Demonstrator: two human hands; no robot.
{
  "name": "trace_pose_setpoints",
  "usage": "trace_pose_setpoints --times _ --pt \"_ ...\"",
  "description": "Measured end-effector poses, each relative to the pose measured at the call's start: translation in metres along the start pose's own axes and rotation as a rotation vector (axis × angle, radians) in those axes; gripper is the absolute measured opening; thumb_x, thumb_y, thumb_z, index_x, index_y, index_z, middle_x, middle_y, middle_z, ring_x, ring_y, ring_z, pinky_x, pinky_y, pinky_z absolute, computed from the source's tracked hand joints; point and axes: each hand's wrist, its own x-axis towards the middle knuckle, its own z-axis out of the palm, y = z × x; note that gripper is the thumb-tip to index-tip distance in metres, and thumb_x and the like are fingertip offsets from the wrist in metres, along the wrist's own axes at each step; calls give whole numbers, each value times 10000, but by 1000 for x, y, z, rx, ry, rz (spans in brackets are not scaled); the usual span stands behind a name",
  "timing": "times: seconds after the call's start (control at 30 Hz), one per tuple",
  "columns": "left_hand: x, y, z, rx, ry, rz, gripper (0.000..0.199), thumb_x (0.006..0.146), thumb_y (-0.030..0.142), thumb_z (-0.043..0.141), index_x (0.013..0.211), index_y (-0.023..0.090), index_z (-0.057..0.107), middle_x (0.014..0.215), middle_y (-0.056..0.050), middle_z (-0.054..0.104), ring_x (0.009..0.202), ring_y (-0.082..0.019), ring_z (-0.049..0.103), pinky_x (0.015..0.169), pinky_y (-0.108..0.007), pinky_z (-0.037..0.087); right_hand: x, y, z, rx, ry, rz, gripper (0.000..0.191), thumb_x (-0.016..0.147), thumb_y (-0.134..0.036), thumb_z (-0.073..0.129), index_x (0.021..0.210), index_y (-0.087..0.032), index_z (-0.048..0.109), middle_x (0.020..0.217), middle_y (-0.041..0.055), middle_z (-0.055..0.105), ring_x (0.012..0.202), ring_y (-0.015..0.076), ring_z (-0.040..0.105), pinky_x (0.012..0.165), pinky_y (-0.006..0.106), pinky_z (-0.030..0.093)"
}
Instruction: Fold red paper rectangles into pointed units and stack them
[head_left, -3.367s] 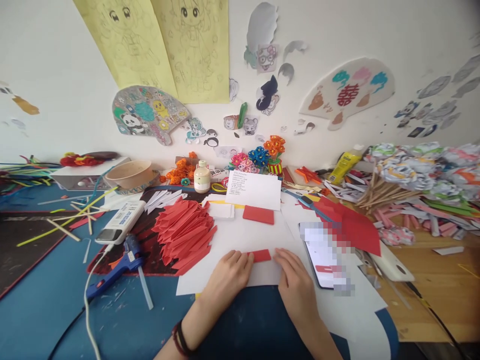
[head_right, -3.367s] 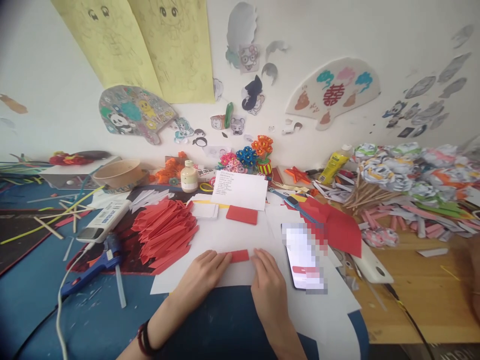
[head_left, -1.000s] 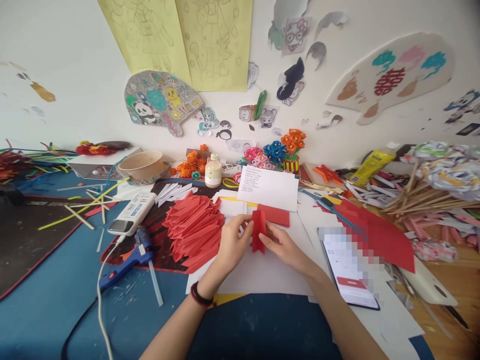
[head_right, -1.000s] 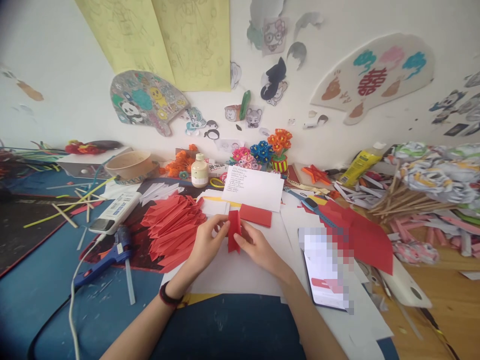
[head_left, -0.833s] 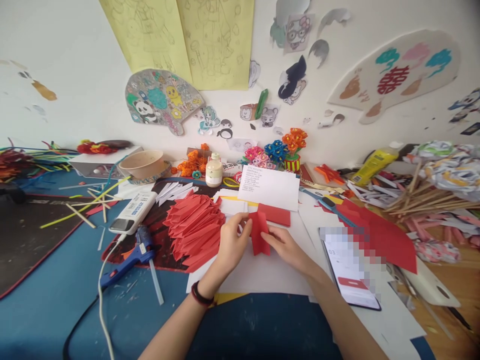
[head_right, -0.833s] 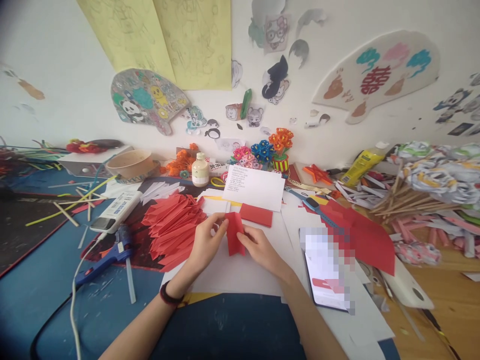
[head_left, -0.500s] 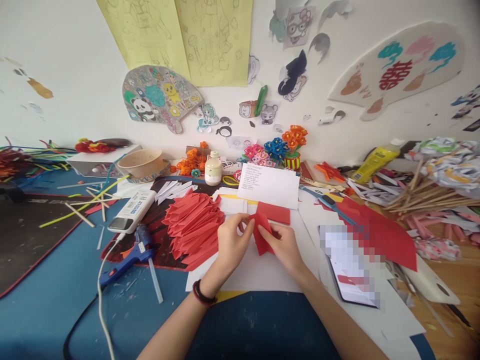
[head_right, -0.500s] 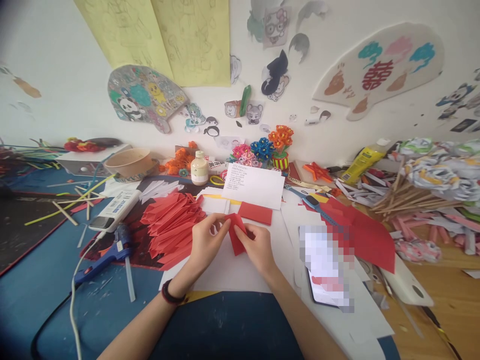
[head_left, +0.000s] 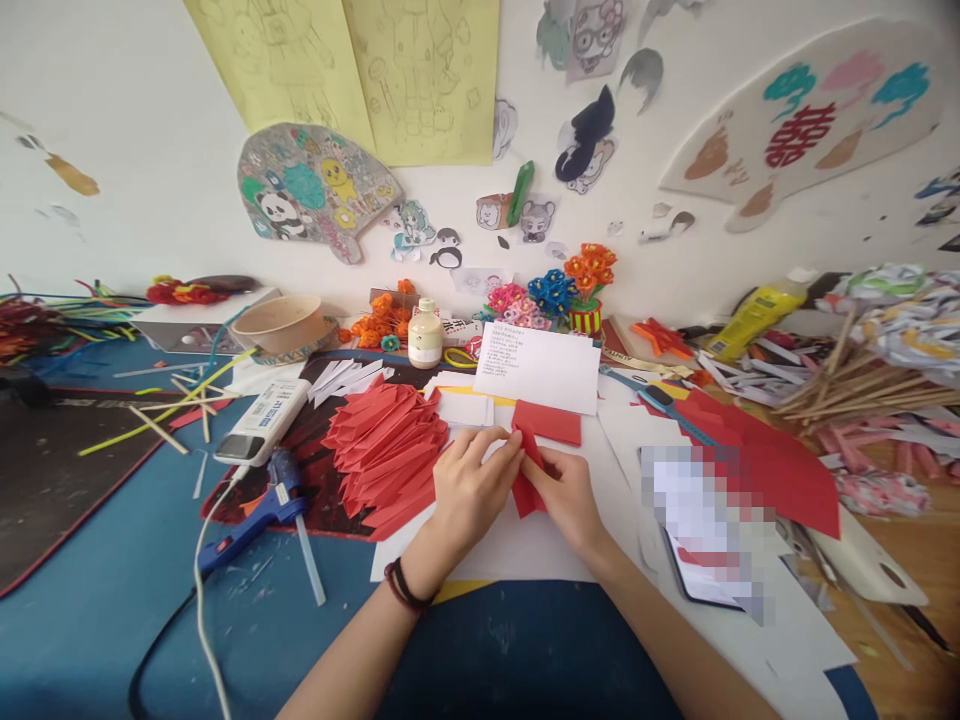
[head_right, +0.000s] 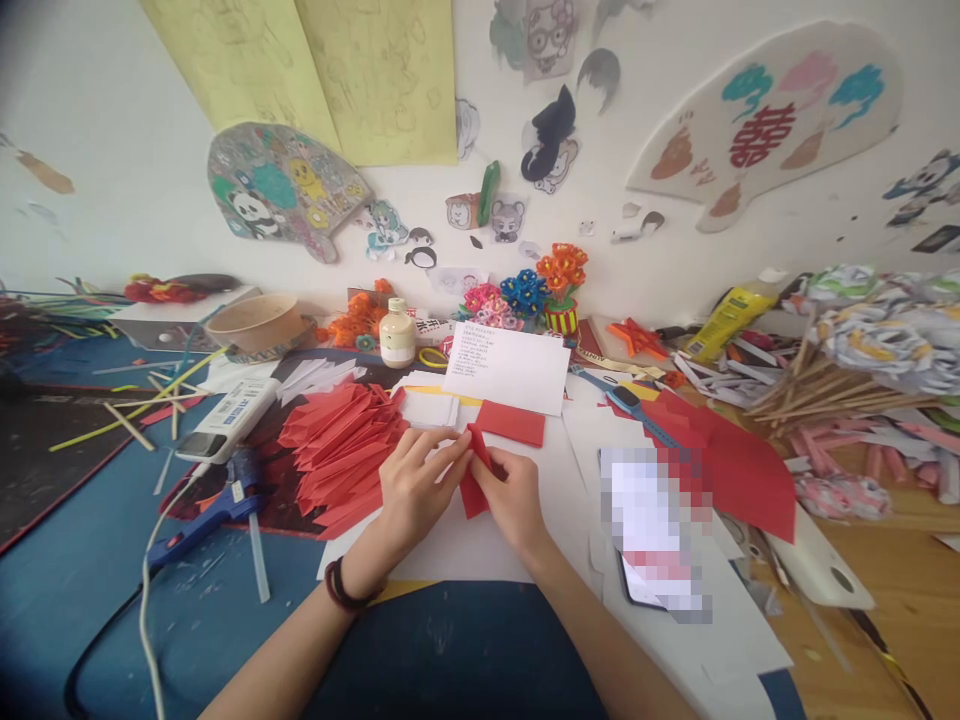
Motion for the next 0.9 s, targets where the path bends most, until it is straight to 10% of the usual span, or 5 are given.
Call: trace_pose_setpoints --times 0.33,0.9 --pt "18 -7 -15 -719 -112 -591 251 785 414 678 841 170 669 799 -23 652 665 -116 532 590 -223 408 -2 -6 -3 0 -44 4 405 816 -500 622 599 -161 583 560 -7 490 534 121 403 486 251 303" --pt "16 -6 -13 -984 -203 -733 268 688 366 775 674 133 643 691 -9 600 642 -96 482 563 -209 353 -3 -9 -4 10 -140 -21 325 842 -442 608 729 -149 693 643 21 599 590 149 506 520 254 376"
